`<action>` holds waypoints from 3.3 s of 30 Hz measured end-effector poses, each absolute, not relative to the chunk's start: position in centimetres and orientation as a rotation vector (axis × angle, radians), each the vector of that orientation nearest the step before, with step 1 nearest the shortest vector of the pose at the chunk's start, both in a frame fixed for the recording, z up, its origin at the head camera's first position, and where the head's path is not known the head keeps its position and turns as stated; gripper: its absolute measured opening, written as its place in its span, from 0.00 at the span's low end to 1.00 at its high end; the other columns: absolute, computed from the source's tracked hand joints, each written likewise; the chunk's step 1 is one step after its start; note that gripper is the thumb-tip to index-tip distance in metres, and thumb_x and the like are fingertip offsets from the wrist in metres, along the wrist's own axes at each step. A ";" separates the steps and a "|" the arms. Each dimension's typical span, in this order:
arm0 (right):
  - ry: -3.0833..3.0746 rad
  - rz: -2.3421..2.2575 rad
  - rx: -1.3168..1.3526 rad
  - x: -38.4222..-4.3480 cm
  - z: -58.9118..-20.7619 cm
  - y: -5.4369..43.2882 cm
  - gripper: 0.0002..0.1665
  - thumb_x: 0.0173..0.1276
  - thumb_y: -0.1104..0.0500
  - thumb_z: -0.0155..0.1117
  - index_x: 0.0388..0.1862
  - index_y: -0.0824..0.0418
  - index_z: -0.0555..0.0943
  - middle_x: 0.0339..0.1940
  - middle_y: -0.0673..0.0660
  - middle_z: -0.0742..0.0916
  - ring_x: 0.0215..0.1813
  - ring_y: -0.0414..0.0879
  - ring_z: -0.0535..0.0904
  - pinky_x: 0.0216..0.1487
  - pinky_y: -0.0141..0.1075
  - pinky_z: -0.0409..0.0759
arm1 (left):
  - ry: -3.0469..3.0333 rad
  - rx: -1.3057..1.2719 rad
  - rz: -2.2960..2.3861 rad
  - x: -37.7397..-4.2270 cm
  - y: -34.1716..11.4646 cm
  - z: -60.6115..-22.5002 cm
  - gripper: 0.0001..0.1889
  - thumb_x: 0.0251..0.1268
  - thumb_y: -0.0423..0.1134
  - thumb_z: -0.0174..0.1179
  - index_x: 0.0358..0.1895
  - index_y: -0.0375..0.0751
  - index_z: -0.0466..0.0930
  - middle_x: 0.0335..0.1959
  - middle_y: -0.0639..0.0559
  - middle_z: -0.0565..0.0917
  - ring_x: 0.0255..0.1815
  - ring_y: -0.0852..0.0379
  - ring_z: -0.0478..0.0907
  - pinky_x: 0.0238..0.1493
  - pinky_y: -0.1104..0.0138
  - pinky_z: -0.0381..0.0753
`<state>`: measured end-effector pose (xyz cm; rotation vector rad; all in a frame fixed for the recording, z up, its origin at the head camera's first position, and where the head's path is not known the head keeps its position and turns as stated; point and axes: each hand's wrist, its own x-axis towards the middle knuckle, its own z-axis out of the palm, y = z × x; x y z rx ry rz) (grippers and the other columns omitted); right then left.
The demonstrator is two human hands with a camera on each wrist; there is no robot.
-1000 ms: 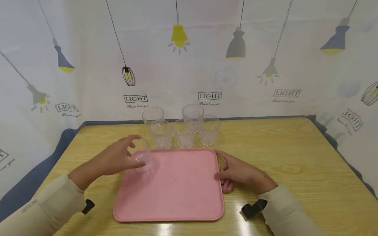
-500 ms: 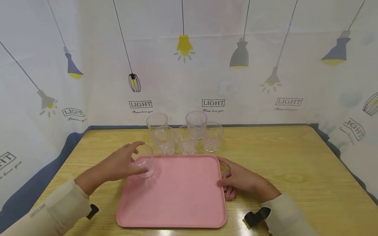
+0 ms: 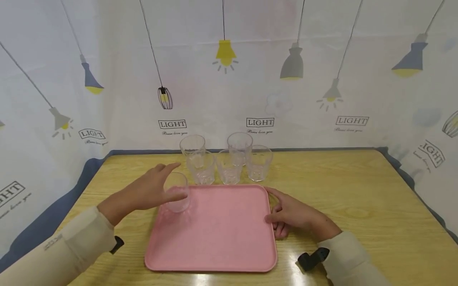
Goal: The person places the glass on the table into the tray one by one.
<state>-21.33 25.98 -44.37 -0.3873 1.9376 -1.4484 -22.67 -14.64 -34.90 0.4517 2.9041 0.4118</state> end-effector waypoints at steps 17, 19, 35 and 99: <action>1.941 -1.452 -0.390 -21.3 -44.3 25.9 0.57 0.70 0.60 0.66 0.83 0.47 0.37 0.26 0.61 0.86 0.20 0.45 0.84 0.25 0.46 0.85 | 2.921 0.530 0.166 -27.0 -8.8 -32.0 0.42 0.65 0.66 0.58 0.78 0.55 0.55 0.68 0.39 0.69 0.48 0.43 0.82 0.50 0.49 0.82; 1.936 -1.454 -0.395 -21.3 -44.3 26.0 0.57 0.70 0.60 0.66 0.83 0.48 0.37 0.25 0.61 0.86 0.20 0.45 0.85 0.25 0.46 0.85 | 2.918 0.551 0.128 -27.5 -8.1 -31.8 0.41 0.65 0.65 0.58 0.78 0.54 0.57 0.69 0.40 0.69 0.47 0.42 0.82 0.49 0.49 0.82; 1.911 -1.481 -0.391 -21.4 -44.4 26.1 0.57 0.71 0.61 0.64 0.83 0.47 0.37 0.24 0.59 0.86 0.19 0.44 0.85 0.24 0.44 0.85 | 2.869 0.619 -0.049 -29.6 -5.9 -31.9 0.39 0.65 0.59 0.62 0.76 0.50 0.61 0.73 0.40 0.67 0.62 0.36 0.76 0.61 0.42 0.75; 1.900 -1.459 -0.443 -21.8 -44.9 26.3 0.58 0.72 0.59 0.64 0.83 0.49 0.33 0.26 0.61 0.86 0.21 0.46 0.85 0.26 0.48 0.86 | 3.021 0.873 -0.034 -21.7 -8.5 -26.4 0.37 0.58 0.67 0.62 0.71 0.65 0.67 0.57 0.50 0.76 0.55 0.49 0.77 0.55 0.47 0.73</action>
